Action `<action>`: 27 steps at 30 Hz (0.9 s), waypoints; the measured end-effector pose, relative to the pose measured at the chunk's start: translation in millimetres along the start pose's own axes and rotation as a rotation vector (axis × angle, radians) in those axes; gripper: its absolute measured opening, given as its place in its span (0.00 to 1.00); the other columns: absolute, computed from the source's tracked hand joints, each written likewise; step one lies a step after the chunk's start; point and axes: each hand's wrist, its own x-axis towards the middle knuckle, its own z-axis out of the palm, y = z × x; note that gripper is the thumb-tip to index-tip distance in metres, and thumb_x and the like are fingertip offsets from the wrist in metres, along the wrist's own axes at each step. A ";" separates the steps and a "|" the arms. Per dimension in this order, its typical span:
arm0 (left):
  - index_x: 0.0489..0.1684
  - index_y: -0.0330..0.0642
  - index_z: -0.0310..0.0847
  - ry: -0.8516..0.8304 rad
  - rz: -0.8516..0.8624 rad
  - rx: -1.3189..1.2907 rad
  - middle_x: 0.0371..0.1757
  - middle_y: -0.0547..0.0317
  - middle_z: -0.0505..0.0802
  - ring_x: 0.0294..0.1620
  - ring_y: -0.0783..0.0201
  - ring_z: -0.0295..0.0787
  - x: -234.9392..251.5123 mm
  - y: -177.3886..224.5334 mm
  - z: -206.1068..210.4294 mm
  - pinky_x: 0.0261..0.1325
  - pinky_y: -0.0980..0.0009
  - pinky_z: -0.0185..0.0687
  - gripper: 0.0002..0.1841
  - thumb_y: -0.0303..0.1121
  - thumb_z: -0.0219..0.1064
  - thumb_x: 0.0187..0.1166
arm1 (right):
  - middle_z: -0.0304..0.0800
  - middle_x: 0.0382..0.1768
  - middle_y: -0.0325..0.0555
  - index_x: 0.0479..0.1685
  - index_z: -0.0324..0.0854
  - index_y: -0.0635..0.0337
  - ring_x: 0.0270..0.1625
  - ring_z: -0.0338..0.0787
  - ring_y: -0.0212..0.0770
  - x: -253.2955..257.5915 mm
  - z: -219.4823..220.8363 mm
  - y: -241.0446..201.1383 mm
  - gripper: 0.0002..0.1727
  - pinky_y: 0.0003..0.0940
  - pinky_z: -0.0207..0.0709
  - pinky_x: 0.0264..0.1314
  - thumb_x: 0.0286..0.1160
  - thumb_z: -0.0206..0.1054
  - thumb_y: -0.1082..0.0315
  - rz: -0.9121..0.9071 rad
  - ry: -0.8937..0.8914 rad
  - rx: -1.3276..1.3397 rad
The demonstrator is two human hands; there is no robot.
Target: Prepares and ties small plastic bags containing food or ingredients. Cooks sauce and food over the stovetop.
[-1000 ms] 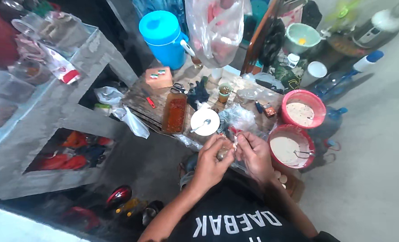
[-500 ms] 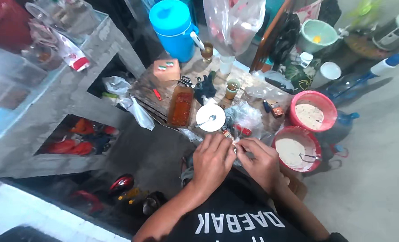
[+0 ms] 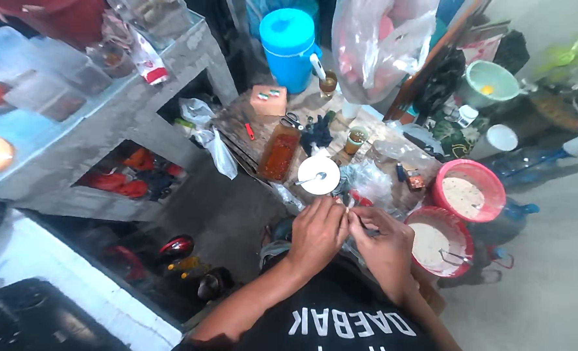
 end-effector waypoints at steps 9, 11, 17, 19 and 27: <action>0.41 0.40 0.88 -0.040 -0.027 0.081 0.42 0.52 0.92 0.45 0.56 0.91 -24.8 -20.7 -16.2 0.47 0.62 0.89 0.10 0.37 0.64 0.84 | 0.93 0.27 0.33 0.38 0.92 0.54 0.28 0.88 0.23 13.8 22.6 -12.2 0.09 0.24 0.84 0.32 0.67 0.72 0.61 0.097 -0.331 -0.008; 0.43 0.39 0.88 -0.062 -0.049 0.091 0.43 0.51 0.93 0.46 0.55 0.92 -39.0 -31.4 -23.0 0.47 0.62 0.89 0.11 0.37 0.63 0.85 | 0.90 0.25 0.31 0.36 0.90 0.52 0.26 0.87 0.23 18.9 36.5 -11.6 0.08 0.25 0.84 0.30 0.61 0.75 0.61 0.191 -0.494 0.105; 0.44 0.41 0.87 -0.095 -0.154 0.142 0.45 0.53 0.93 0.46 0.56 0.91 -71.7 -64.7 -60.1 0.46 0.62 0.88 0.12 0.40 0.62 0.87 | 0.87 0.22 0.33 0.36 0.87 0.53 0.24 0.87 0.29 26.0 91.8 -32.0 0.10 0.32 0.85 0.30 0.59 0.74 0.60 0.248 -0.830 0.147; 0.43 0.42 0.87 -0.095 -0.157 0.141 0.44 0.53 0.92 0.45 0.55 0.90 -76.9 -78.6 -72.9 0.45 0.61 0.87 0.13 0.41 0.61 0.87 | 0.81 0.21 0.36 0.34 0.85 0.57 0.24 0.81 0.32 25.9 109.1 -41.6 0.09 0.34 0.77 0.29 0.61 0.71 0.61 0.148 -0.865 0.142; 0.49 0.45 0.91 -0.006 -0.211 0.005 0.49 0.56 0.94 0.54 0.58 0.91 -85.0 -166.7 -144.3 0.59 0.60 0.86 0.11 0.39 0.68 0.80 | 0.86 0.22 0.46 0.32 0.85 0.65 0.23 0.86 0.42 36.3 204.8 -99.7 0.15 0.42 0.81 0.26 0.66 0.64 0.59 -0.275 -0.529 0.078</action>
